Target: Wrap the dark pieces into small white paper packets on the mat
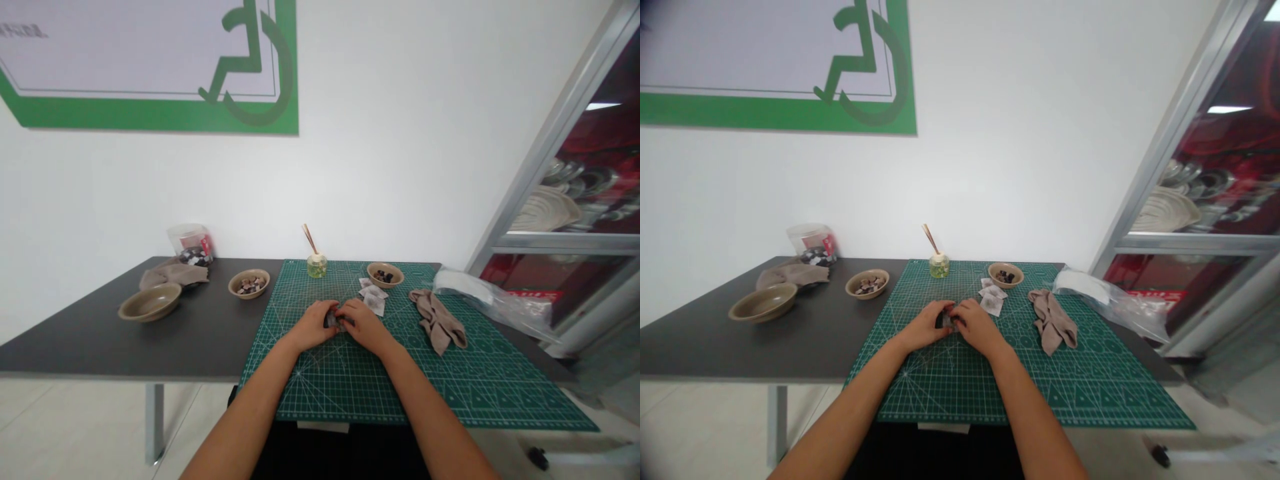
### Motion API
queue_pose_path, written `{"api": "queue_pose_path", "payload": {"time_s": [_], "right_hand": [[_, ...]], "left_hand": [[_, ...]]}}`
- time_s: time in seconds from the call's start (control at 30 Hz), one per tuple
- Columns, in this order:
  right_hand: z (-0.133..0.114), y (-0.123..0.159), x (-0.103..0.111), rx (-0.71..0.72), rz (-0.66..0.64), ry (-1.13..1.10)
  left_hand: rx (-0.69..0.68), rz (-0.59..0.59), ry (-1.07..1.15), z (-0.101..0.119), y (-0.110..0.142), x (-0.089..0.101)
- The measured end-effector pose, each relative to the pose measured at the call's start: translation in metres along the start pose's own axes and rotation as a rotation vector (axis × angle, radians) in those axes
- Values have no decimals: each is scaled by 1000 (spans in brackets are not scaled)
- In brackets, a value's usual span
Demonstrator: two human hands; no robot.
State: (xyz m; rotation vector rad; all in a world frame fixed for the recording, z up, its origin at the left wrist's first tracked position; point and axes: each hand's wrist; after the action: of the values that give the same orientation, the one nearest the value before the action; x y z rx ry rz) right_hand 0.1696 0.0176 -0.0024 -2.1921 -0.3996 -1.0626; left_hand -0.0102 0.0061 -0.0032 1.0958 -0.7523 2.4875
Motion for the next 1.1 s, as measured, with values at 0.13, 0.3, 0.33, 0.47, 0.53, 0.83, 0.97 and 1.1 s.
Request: {"api": "queue_pose_path", "payload": {"time_s": [0.13,0.3,0.33,0.47,0.53,0.83,0.97,1.1], "right_hand": [[8,4,6,-96,72,-2],[2,1,0,-44,16,-35],[1,0,-1,-32,4,-42],[5,1,3,-98,37,-32],[7,3,6,-149,68,-24],[1,1,1,-96,9,-42],[3,5,6,-161,15,-2],[-4,3,3,-74,-21,-26]], "left_hand": [[11,-8,10,0,1,0],[-2,0,10,-2,0,-1],[-2,3,7,-3,0,-1],[10,-5,12,-2,0,-1],[9,-12,23,-2,1,0],[8,-4,6,-1,0,0],[6,-5,16,-1,1,1],[8,1,17,-1,1,1]]}}
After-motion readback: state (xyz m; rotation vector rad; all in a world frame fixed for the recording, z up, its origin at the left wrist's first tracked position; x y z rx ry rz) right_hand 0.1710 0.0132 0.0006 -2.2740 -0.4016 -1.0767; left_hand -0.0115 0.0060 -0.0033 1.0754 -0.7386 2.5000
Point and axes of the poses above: each hand's wrist, its own y-axis away from the middle knuckle, its own x-axis out of the back of the hand, z = x × y, and after that the axes turned 5 degrees about -x, right-handed
